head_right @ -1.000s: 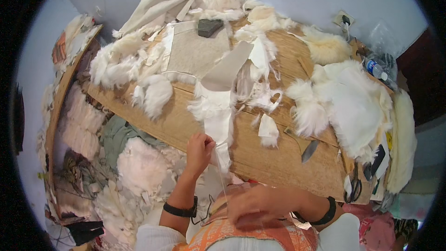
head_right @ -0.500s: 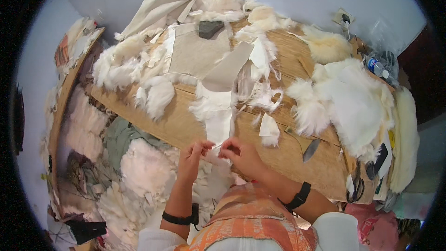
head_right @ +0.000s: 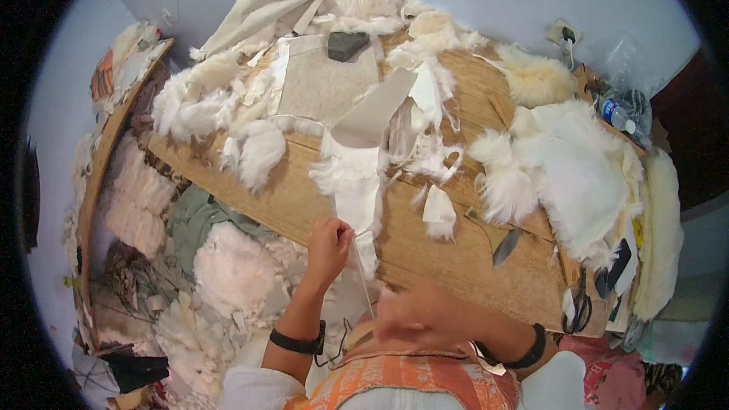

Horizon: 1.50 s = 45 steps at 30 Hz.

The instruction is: The recorder is hand-stitching and preparing pieces of white fur material on a workshop table.

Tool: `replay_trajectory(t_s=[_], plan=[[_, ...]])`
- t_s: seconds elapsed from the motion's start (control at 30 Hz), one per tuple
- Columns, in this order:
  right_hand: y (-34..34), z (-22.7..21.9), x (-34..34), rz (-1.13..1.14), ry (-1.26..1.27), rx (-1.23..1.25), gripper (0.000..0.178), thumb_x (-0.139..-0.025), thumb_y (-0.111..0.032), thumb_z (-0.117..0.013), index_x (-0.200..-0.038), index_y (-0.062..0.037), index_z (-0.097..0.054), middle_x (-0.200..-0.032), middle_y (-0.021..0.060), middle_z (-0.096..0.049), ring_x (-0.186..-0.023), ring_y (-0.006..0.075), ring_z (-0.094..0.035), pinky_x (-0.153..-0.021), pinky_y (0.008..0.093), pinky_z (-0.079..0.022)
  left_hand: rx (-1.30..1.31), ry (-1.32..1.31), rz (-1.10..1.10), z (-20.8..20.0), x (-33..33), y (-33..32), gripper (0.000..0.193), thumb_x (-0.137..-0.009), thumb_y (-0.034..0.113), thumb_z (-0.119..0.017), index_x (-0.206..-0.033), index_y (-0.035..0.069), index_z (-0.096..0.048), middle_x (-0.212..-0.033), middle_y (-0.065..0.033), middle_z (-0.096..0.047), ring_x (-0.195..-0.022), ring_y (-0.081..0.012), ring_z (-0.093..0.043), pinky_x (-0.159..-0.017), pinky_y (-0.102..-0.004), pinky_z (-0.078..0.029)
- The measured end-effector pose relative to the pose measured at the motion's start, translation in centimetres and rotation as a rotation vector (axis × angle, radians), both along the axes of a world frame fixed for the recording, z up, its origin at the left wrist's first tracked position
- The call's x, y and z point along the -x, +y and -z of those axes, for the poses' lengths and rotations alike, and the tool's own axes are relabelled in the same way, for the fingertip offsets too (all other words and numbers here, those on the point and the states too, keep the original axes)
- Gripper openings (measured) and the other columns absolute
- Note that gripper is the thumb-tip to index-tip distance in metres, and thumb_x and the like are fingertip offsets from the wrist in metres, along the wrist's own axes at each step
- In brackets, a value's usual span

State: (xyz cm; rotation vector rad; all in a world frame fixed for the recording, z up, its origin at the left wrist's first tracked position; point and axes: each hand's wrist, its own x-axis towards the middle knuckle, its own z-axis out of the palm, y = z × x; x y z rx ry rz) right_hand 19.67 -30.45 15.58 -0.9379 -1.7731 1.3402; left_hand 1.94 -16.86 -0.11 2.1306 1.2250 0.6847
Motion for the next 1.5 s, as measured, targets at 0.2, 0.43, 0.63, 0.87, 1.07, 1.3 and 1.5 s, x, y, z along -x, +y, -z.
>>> replay_trajectory(t_s=[0.2, 0.43, 0.63, 0.87, 1.07, 1.3, 1.5], plan=[[1.7, 0.9, 1.1, -0.017, 0.039, -0.012, 0.006, -0.086, -0.006, -0.060, -0.092, -0.0069, -0.060, -0.086, 0.0052, -0.061, -0.079, 0.0182, -0.060, -0.073, 0.0309, -0.048, 0.004, -0.141, -0.002, -1.7, 0.0, -0.7, 0.008, -0.077, 0.010, -0.065, -0.083, 0.004, -0.063, -0.079, -0.0098, -0.058, -0.078, -0.0271, -0.056, -0.068, -0.0363, -0.043], [6.3, 9.0, 2.8, 0.749, 0.544, 0.426, 0.005, -0.087, -0.002, -0.056, -0.092, -0.0016, -0.056, -0.082, 0.0038, -0.062, -0.081, 0.0121, -0.061, -0.075, 0.0265, -0.049, 0.562, -0.574, 0.295, -5.3, 1.9, -1.7, 0.014, -0.088, 0.013, -0.058, -0.090, 0.001, -0.066, -0.082, -0.0075, -0.060, -0.078, -0.0164, -0.055, -0.068, -0.0259, -0.042], [3.2, 11.0, 3.4, 0.388, 0.166, 0.396, 0.005, -0.086, -0.002, -0.058, -0.090, 0.0009, -0.057, -0.082, 0.0049, -0.063, -0.077, 0.0118, -0.062, -0.073, 0.0262, -0.050, 0.272, -0.256, -0.082, -2.7, 1.2, -0.2, 0.014, -0.085, 0.015, -0.060, -0.083, 0.002, -0.067, -0.083, -0.0122, -0.060, -0.072, -0.0220, -0.055, -0.065, -0.0303, -0.042], [1.0, 9.0, 2.1, 0.317, -0.003, 0.264, 0.006, -0.084, -0.005, -0.062, -0.089, -0.0018, -0.060, -0.080, 0.0065, -0.062, -0.073, 0.0131, -0.060, -0.068, 0.0262, -0.048, 0.247, -0.073, 0.017, -0.9, 0.2, 0.3, 0.009, -0.075, 0.013, -0.065, -0.077, 0.003, -0.065, -0.073, -0.0112, -0.059, -0.073, -0.0259, -0.056, -0.067, -0.0374, -0.043], [-2.8, -0.2, -2.6, 0.264, -0.118, 0.045, 0.009, -0.082, -0.002, -0.064, -0.089, -0.0065, -0.065, -0.084, 0.0044, -0.066, -0.071, 0.0181, -0.061, -0.064, 0.0285, -0.047, 0.126, -0.017, -0.044, -0.3, 0.0, 0.0, 0.010, -0.075, 0.013, -0.066, -0.074, 0.004, -0.063, -0.072, -0.0116, -0.058, -0.073, -0.0287, -0.055, -0.066, -0.0387, -0.042], [-2.9, -1.4, -3.4, 0.248, 0.135, 0.093, 0.012, -0.080, 0.003, -0.065, -0.090, -0.0044, -0.065, -0.083, 0.0099, -0.064, -0.068, 0.0196, -0.059, -0.060, 0.0288, -0.045, 0.161, -0.187, -0.024, -0.3, 0.0, -0.4, 0.005, -0.073, 0.006, -0.066, -0.078, 0.006, -0.065, -0.077, -0.0090, -0.057, -0.076, -0.0279, -0.054, -0.065, -0.0389, -0.042], [-1.6, 1.8, -5.1, 0.338, 0.448, 0.019, 0.005, -0.086, -0.006, -0.063, -0.089, -0.0025, -0.061, -0.078, 0.0059, -0.060, -0.067, 0.0136, -0.056, -0.059, 0.0255, -0.044, 0.093, -0.138, 0.214, 0.4, 0.1, 0.6, 0.016, -0.067, -0.001, -0.064, -0.071, 0.013, -0.070, -0.074, -0.0058, -0.054, -0.075, -0.0246, -0.053, -0.064, -0.0359, -0.041]])
